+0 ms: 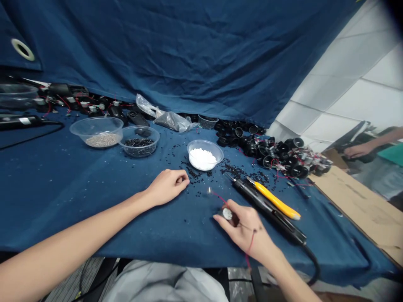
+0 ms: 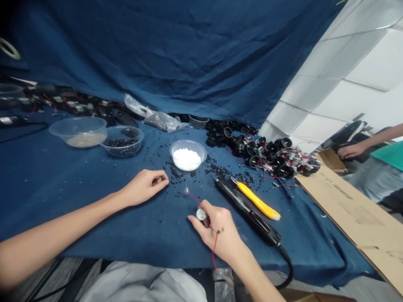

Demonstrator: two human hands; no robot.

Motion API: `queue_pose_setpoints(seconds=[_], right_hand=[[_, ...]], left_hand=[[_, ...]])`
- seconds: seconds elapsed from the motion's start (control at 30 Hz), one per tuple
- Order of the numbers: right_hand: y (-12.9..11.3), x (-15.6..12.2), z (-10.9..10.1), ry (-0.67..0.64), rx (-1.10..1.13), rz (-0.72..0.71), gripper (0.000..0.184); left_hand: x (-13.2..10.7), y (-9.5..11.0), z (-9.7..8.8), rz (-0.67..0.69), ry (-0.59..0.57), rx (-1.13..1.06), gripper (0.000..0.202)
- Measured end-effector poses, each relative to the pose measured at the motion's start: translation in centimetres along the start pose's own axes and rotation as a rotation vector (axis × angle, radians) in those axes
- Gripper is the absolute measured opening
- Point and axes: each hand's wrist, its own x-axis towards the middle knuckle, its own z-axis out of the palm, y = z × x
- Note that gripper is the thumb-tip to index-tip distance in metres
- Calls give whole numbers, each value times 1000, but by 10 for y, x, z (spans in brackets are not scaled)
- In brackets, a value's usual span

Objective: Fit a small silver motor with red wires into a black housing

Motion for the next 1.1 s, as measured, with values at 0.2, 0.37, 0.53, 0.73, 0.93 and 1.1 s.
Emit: queue_pose_setpoints(seconds=[0.2,0.37,0.53,0.73,0.93,1.1], right_hand=[[6,9,21,-72,-10,72,31],[-6,23,26,-80,-152,27,22],[-20,36,27,-175,-449,28,17],[-33,38,18,-246,-698,60,25],[-41,45,16,-351,-721,11,28],[-48,51,17,-390,-721,-33,26]], left_hand=[[-21,56,16,274,-121,265,18],[-16,78,21,316,-68,453,22],[-2,67,28,337,-73,557,20],[-3,64,32,333,-64,574,16],[-2,63,31,290,-59,568,16],[0,60,28,245,-71,540,16]])
